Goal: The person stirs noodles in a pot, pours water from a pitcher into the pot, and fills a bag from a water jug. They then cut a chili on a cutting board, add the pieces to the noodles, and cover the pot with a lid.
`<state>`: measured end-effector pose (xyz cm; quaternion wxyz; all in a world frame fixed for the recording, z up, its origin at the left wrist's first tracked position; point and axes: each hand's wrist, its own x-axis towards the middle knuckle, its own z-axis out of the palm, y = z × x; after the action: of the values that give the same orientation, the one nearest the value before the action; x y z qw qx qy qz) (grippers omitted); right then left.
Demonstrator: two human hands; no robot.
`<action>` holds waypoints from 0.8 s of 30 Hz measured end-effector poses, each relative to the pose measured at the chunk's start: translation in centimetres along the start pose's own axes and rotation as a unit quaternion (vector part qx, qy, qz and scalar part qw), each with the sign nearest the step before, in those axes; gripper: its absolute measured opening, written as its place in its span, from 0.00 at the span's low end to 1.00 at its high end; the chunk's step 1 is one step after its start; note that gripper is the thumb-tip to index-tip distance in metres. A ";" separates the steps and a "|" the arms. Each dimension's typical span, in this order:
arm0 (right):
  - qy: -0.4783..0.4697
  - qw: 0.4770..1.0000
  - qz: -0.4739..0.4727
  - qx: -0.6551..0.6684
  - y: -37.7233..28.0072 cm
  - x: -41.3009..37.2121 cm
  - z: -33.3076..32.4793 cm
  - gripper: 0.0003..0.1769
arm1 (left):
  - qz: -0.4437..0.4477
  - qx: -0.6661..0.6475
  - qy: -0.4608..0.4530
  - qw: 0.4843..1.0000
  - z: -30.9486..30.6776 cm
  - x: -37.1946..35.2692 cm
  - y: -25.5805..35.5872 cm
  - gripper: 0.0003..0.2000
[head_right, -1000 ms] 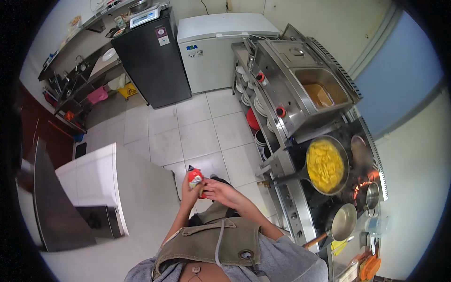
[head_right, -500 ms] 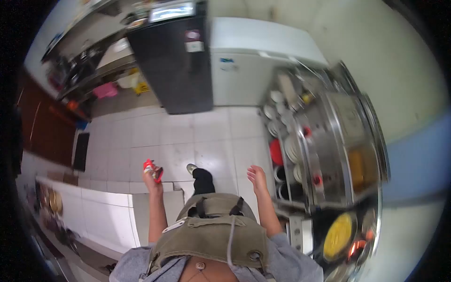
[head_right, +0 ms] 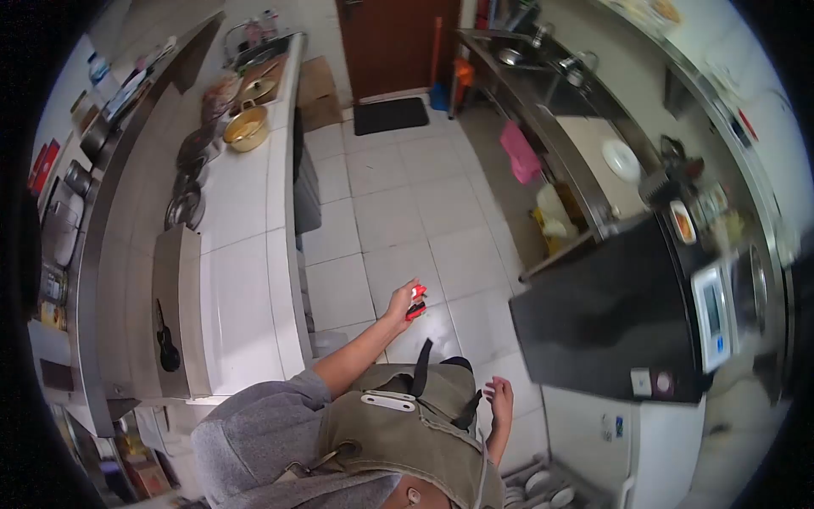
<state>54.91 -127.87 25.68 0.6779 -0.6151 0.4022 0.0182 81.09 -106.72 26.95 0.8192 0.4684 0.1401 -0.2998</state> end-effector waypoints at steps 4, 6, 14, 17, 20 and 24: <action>-0.021 0.984 0.064 -0.167 -1.4 11.5 -1.9 0.18 | -0.009 -0.133 0.215 0.967 -6.8 7.0 1.4 0.15; -0.040 0.976 0.070 -0.204 -5.0 16.8 -1.8 0.18 | 0.048 -0.258 0.306 0.915 -11.9 11.4 0.8 0.14; -0.097 0.879 -0.108 -0.454 -18.3 48.6 1.3 0.19 | 0.221 -0.601 0.357 0.680 -22.8 22.0 11.2 0.18; -0.136 0.809 -0.213 -0.531 -31.1 56.0 8.8 0.22 | 0.311 -0.579 0.357 0.664 -25.0 25.9 15.2 0.17; -0.168 0.786 -0.280 -0.526 -44.5 55.2 21.1 0.19 | 0.304 -0.603 0.391 0.625 -25.4 28.2 21.4 0.15; -0.256 0.773 -0.316 -0.488 -50.0 61.0 31.9 0.15 | 0.322 -0.630 0.425 0.564 -31.1 33.9 26.1 0.17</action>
<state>138.78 -141.65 29.42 0.3326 -0.9281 -0.0659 0.1539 125.43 -82.47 11.22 0.7947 -0.0797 0.4652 0.3817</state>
